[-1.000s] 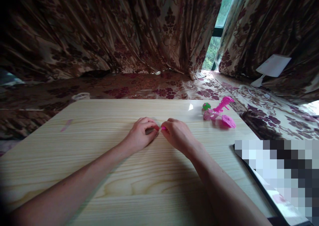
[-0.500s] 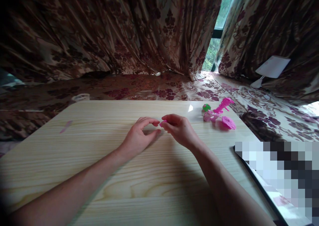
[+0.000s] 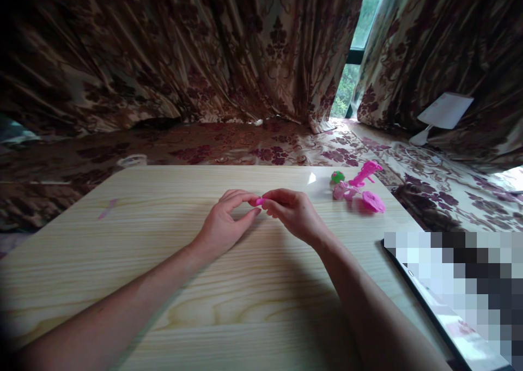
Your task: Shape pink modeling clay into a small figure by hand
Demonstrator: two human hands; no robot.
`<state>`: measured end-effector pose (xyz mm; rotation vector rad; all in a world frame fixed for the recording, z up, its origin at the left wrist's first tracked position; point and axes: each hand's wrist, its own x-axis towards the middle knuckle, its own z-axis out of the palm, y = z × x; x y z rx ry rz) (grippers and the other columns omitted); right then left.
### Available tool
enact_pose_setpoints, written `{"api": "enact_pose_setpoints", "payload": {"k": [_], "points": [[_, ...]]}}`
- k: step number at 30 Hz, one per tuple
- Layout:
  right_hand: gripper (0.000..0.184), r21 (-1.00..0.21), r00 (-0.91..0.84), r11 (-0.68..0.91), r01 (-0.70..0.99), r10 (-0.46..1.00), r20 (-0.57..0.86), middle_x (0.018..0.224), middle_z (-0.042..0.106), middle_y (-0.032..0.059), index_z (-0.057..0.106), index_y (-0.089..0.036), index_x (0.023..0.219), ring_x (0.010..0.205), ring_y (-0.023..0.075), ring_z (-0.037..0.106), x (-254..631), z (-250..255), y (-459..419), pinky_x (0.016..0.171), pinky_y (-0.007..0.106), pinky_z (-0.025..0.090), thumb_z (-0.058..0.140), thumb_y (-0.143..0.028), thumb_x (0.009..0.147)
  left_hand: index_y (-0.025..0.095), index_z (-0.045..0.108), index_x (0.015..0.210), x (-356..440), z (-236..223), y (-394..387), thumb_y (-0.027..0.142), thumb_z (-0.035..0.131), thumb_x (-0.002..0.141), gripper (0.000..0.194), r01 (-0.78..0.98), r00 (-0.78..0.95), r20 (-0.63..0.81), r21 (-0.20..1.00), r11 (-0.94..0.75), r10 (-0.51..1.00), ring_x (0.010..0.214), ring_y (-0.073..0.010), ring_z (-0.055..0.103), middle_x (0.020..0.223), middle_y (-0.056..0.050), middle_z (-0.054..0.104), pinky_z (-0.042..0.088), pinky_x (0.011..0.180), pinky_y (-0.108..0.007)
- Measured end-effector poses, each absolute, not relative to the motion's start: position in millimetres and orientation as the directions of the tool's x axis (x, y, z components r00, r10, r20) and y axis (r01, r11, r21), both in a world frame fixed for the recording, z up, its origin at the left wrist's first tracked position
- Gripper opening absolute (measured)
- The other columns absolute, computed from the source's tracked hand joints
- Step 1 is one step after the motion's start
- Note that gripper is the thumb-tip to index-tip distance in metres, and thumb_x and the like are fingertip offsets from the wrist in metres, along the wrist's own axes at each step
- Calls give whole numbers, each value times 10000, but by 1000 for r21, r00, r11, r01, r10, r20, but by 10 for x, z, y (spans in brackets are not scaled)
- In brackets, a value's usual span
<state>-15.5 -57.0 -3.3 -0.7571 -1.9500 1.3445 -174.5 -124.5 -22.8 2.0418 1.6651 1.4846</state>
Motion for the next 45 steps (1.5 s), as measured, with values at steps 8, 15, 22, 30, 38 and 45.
{"api": "enact_pose_setpoints", "payload": {"k": [8, 15, 22, 30, 38, 45], "points": [[301, -948, -647, 314, 57, 734, 204, 842, 654, 50, 640, -129, 997, 726, 120, 568, -139, -69, -567, 655, 241, 452, 630, -314, 760, 203, 664, 839, -1788, -266, -1215, 231, 602, 773, 95, 677, -93, 618, 614, -406, 780, 844, -176, 560, 815, -39, 659, 439, 814, -349], [209, -917, -633, 392, 77, 730, 259, 824, 659, 54, 661, -124, 904, 752, 132, 583, -148, -118, -550, 686, 245, 461, 601, -281, 779, 207, 679, 799, -1775, -269, -1209, 248, 618, 761, 83, 664, -98, 624, 621, -416, 775, 826, -176, 570, 794, -40, 663, 454, 794, -342], [205, -911, -620, 403, 87, 738, 267, 809, 665, 46, 678, -132, 879, 731, 124, 580, -147, -58, -570, 656, 226, 457, 611, -297, 776, 198, 664, 863, -1765, -254, -1222, 232, 587, 780, 118, 636, -84, 570, 662, -396, 817, 853, -169, 579, 842, -40, 663, 457, 821, -339], [277, -936, -615, 346, 60, 752, 239, 822, 667, 43, 648, -137, 964, 730, 124, 579, -150, -88, -552, 647, 227, 453, 623, -333, 770, 210, 651, 864, -1763, -218, -1233, 207, 583, 777, 111, 627, -113, 560, 681, -378, 821, 850, -165, 586, 833, -25, 652, 450, 839, -334], [178, -651, -723, 686, 325, 624, 297, 802, 655, 38, 691, -184, 844, 722, 146, 592, -156, -197, -601, 648, 248, 443, 531, -260, 825, 221, 693, 818, -1911, -357, -1295, 274, 600, 763, 120, 812, 13, 477, 508, -288, 879, 855, -196, 557, 849, -51, 645, 441, 793, -354], [319, -449, -714, 796, 407, 583, 386, 1076, 634, 91, 609, -186, 1124, 962, 180, 594, -177, -87, -685, 829, 290, 449, 384, -224, 901, 237, 628, 1054, -2096, -129, -1756, 276, 529, 812, 263, 822, -133, 471, 544, -169, 872, 1042, -196, 531, 1064, -46, 602, 396, 945, -360]]}}
